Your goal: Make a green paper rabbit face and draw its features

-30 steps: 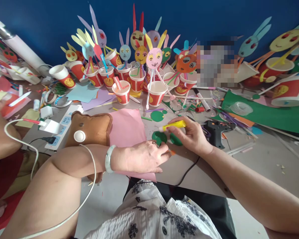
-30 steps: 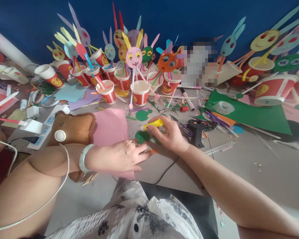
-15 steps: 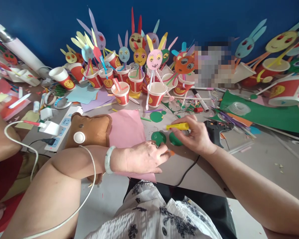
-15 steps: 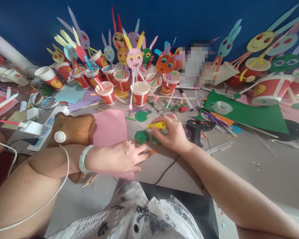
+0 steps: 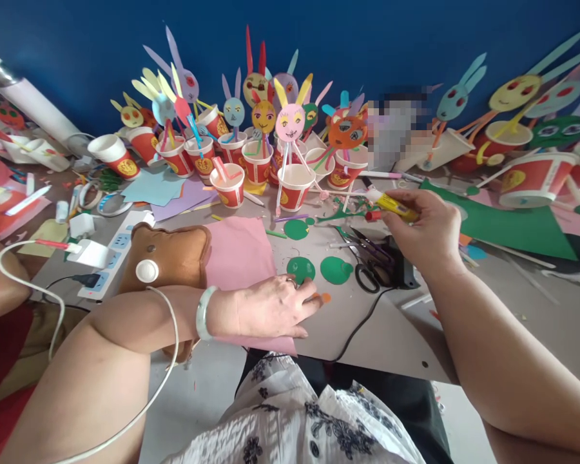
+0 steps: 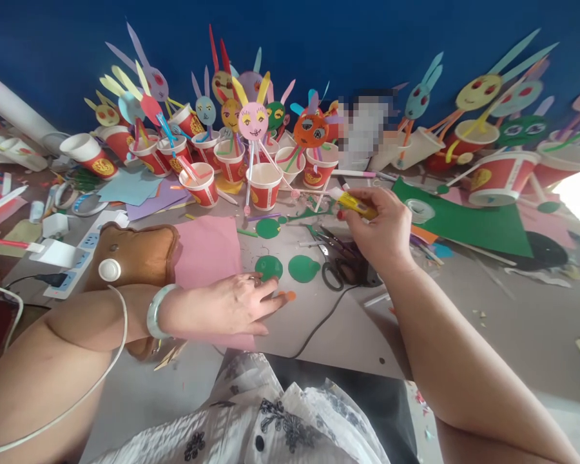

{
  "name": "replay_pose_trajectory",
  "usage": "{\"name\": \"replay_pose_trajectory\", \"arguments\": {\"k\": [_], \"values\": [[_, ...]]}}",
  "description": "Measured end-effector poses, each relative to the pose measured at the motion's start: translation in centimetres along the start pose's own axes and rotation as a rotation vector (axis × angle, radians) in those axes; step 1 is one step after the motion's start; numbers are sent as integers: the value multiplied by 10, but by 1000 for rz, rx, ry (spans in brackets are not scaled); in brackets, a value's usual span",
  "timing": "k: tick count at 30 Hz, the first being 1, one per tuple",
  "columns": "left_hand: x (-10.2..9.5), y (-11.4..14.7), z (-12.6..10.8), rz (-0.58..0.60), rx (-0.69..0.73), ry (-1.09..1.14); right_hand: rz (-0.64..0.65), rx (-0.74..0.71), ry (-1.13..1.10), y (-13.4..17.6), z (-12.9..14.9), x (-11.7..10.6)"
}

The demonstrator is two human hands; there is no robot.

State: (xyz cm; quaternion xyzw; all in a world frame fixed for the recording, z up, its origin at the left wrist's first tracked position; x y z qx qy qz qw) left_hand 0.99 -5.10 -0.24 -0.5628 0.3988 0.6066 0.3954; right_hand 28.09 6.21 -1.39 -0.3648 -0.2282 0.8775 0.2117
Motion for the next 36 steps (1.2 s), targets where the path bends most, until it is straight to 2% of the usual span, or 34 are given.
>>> {"name": "replay_pose_trajectory", "arguments": {"k": [4, 6, 7, 10, 11, 12, 16, 20, 22, 25, 30, 33, 36], "values": [[4, 0, 0, -2, 10, -9, -196, -1, -45, -9, -9, -8], [6, -1, 0, -8, 13, -5, -209, 1, -155, -9, -6, -10], [6, -1, 0, -12, 16, -2, -133, 4, -206, -9, -3, -10], [4, -1, 0, -15, 19, -1, 298, 55, -285, -3, 5, -2], [3, -1, 0, -11, 19, -2, 384, 71, -253, -2, 5, 0], [2, -1, 0, -6, 18, -3, 416, 87, -204, -1, 5, 1], [-1, -2, 1, 8, 17, 15, 351, 120, -31, -5, 0, -3], [-1, -2, 0, 30, 14, 6, 194, 132, 207, -15, -9, -11], [0, -1, 0, 19, 13, -5, 199, 162, 280, -19, -17, -11], [2, -1, 0, 0, 18, -16, 135, 105, 380, -24, -33, -7], [4, -1, 1, 19, 29, -24, 92, 58, 428, -24, -55, -1], [3, -1, 0, 21, 25, -27, 104, 21, 496, -21, -47, -2], [5, 0, 0, 11, 7, -29, 109, -81, 493, -13, -14, -9]]}}
Point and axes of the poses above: each hand's wrist, its own y-axis away from the middle knuckle, its own x-axis out of the palm, z = x × y, the point moved 2 cm from there along -y, towards the middle knuckle, and after that the axes turned 5 degrees about -z, right-handed, at the moved point
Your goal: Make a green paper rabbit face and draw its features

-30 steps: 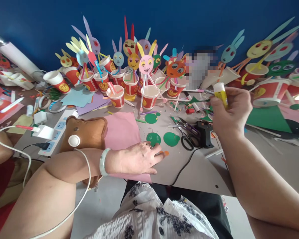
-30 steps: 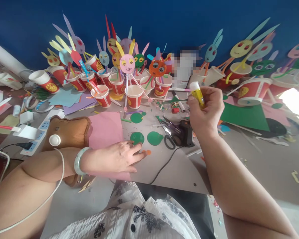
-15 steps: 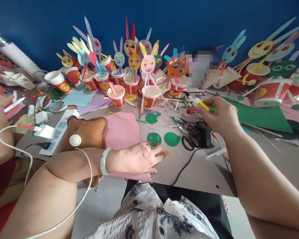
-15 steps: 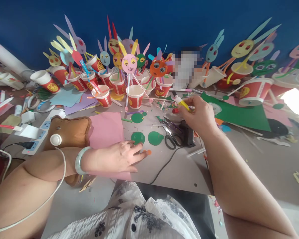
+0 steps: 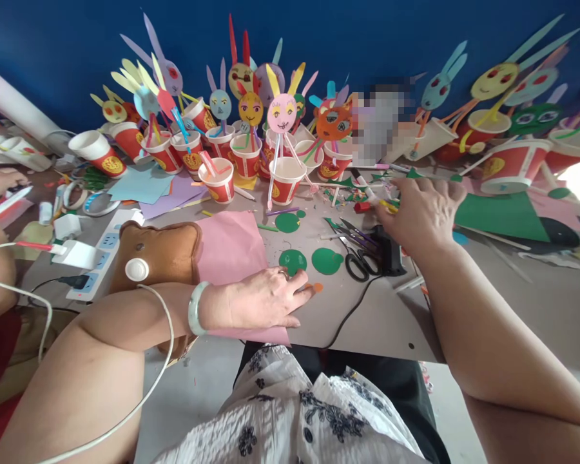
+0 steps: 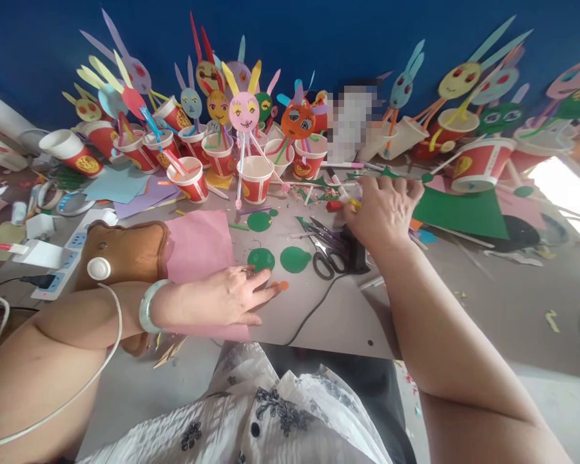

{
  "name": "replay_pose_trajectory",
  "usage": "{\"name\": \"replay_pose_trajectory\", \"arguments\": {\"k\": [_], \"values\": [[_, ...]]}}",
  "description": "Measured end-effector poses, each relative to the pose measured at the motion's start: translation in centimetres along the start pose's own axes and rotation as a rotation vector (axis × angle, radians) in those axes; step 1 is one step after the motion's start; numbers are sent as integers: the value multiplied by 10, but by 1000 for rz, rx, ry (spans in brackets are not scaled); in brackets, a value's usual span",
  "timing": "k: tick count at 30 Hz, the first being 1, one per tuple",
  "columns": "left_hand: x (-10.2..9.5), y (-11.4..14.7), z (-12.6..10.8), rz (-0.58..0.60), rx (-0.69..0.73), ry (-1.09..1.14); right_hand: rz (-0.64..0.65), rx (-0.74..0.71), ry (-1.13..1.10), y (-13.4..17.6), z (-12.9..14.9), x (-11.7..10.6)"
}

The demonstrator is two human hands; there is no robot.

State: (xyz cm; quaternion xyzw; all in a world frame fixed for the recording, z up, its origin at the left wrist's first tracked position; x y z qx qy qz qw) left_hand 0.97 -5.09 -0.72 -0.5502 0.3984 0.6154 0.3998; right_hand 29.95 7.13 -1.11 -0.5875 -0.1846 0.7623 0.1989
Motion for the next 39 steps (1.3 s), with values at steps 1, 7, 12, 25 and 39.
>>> {"name": "replay_pose_trajectory", "arguments": {"k": [1, 7, 12, 25, 39], "values": [[1, 0, 0, -8, -7, 1, 46, -71, -63, 4, 12, -7], [7, 2, 0, -44, 0, 21, 835, -619, -493, 56, 75, -27], [4, 0, -1, 3, -16, 37, 862, -709, -351, 77, 84, -20], [6, 3, 0, -54, 1, 48, 917, -666, -269, 80, 86, -18], [0, 0, -1, -37, 15, 24, 688, -214, -676, 53, 82, -17]]}}
Point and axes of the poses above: each hand's wrist, its own y-axis away from the middle knuckle, its own x-axis out of the palm, z = x × y, the point moved 2 cm from there along -y, towards the middle knuckle, and after that the axes turned 5 degrees about -z, right-handed, at the moved point
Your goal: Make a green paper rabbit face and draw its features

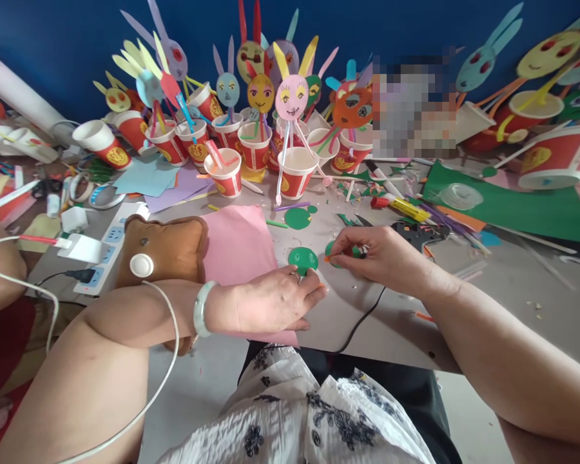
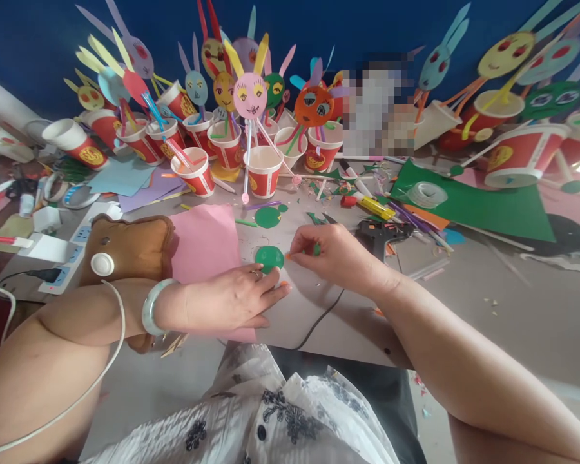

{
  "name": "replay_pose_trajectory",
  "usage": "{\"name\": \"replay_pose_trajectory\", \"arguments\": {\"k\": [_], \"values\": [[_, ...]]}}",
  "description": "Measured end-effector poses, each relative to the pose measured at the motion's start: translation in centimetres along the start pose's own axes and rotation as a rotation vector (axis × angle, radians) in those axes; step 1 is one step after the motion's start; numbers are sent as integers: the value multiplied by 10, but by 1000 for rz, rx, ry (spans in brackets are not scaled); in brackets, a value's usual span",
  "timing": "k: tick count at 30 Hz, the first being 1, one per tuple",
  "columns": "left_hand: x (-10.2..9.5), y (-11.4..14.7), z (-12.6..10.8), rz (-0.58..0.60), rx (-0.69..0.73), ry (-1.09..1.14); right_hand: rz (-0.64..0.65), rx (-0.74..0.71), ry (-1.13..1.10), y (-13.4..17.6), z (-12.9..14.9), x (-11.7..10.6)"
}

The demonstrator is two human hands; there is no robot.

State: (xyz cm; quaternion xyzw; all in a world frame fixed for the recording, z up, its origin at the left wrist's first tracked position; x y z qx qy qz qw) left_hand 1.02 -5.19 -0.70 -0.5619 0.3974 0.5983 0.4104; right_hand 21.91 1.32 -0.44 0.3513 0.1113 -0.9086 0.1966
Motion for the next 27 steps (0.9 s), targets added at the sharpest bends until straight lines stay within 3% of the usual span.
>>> {"name": "replay_pose_trajectory", "arguments": {"k": [4, 13, 27], "values": [[5, 1, -1, -44, -5, -17, -59, 54, -106, -10, -2, 7], [5, 0, -1, -70, -21, -5, 118, 190, -233, -33, -2, 25], [4, 0, -3, -110, -35, -56, 178, 105, -303, -40, -3, 33]]}}
Point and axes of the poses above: each hand's wrist, its own y-axis away from the middle knuckle, its own x-axis out of the palm, z = x × y, the point moved 2 cm from there along -y, towards the middle knuckle, and after that the axes turned 5 degrees about -z, right-handed, at the moved point
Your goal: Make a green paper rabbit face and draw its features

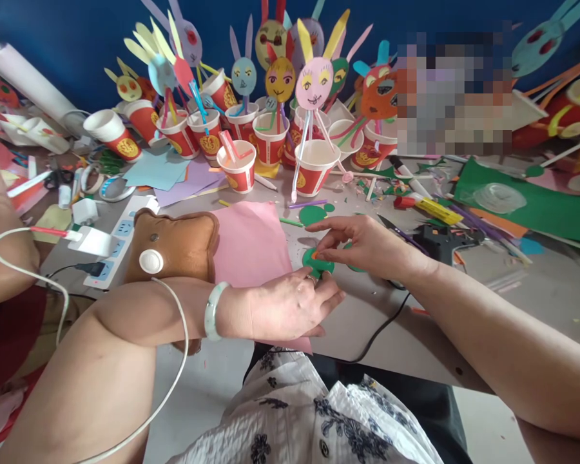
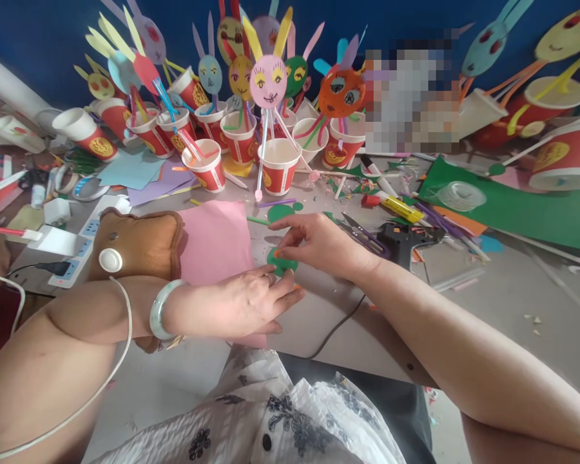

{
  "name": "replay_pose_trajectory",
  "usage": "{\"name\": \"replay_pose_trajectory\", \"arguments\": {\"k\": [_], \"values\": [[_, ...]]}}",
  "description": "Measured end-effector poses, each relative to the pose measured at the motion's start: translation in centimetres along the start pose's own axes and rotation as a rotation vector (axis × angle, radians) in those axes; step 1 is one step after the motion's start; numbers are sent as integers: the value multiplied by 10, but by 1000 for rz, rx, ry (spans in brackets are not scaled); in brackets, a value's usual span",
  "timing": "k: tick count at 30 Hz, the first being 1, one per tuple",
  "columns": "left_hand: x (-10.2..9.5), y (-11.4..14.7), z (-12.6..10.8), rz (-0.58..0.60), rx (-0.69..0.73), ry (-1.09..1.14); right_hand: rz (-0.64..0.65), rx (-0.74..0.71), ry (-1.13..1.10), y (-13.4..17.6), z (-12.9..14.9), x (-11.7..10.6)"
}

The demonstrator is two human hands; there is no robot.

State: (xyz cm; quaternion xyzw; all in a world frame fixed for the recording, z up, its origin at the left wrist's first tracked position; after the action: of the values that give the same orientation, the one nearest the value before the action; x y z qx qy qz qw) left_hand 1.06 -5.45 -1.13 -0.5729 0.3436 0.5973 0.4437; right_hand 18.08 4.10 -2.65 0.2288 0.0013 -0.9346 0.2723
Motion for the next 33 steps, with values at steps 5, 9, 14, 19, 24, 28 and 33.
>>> {"name": "replay_pose_trajectory", "arguments": {"k": [5, 9, 14, 19, 24, 28, 33], "values": [[-3, 0, 0, 10, 3, -26, 1, -25, 27, 3, 2, 0], [-5, 1, 0, 0, -4, -73, -38, -49, 106, 5, 6, -1], [-1, 2, 0, -26, -12, -73, -77, -73, 167, 9, 11, -3], [-4, 1, 0, -20, -1, -36, -45, -71, 168, 9, 11, 1], [-4, 2, 0, -26, -8, -14, -48, -79, 177, 8, 9, 7], [1, 3, -1, -41, -11, 8, -59, -99, 207, 7, 9, 9], [-1, 4, 0, -20, -21, 22, -66, -148, 287, 7, 9, 10]]}}
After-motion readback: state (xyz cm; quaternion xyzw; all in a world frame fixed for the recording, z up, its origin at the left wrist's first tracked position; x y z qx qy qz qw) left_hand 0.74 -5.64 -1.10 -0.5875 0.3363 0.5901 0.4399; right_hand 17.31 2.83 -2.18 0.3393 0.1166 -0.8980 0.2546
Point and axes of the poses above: each hand's wrist, its own y-axis away from the middle knuckle, its own x-axis out of the palm, z = x × y, the point moved 2 cm from there along -y, towards the middle knuckle, and after that the axes turned 5 degrees about -z, right-handed, at the moved point
